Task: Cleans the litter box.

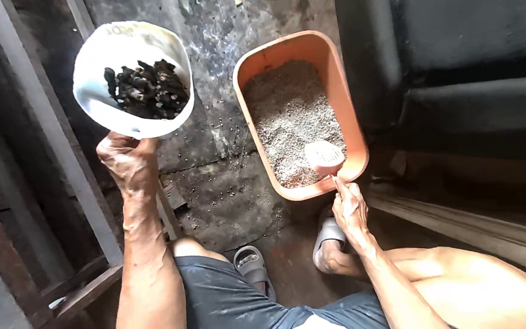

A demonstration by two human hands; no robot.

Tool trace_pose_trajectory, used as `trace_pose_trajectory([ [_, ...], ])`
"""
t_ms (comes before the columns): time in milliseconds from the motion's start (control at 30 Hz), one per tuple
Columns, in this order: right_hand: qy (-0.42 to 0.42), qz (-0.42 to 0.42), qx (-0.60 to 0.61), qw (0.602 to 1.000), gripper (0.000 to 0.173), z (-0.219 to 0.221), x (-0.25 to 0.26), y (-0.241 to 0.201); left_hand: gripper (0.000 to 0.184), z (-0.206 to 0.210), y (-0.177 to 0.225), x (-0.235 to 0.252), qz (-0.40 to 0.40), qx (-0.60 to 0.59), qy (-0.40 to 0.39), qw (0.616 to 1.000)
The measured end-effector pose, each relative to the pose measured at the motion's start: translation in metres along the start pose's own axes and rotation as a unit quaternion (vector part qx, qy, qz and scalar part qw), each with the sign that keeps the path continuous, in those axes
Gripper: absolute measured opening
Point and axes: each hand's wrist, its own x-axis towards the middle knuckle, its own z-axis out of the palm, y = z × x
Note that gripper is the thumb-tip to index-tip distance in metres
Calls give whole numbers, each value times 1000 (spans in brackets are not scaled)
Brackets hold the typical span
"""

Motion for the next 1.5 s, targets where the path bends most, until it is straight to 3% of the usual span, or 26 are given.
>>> trace_pose_trajectory([
  [100,38,4,28,999,44,15,-3,14,18,-13,6,-11,10,33,37,999],
  [233,50,27,45,997,43,22,-12,33,34,-37,28,-45,-49,136,49,988],
  [300,54,39,60,996,42,20,-12,35,32,-39,42,-55,-47,148,57,986],
  [400,36,43,69,996,42,22,-8,39,21,-36,62,-69,-40,153,83,984],
  [533,5,50,67,997,43,26,2,40,18,-39,67,-86,-29,140,106,984],
  [700,-41,100,97,989,44,2,3,31,31,-48,73,-113,-45,132,148,979],
  [833,-59,151,209,964,48,-43,-23,15,44,-61,102,-138,-70,172,159,970],
  [933,-83,133,275,949,49,-88,-48,0,50,-85,129,-162,-66,161,142,974],
  [1067,-109,92,279,950,50,-153,-77,-22,35,-131,186,-186,-66,158,88,981],
  [1167,-120,64,266,954,47,-203,-98,-38,28,-164,227,-202,-57,112,92,988],
  [1500,-172,0,231,958,40,-373,-197,-89,24,-279,360,-241,-29,77,87,993],
])
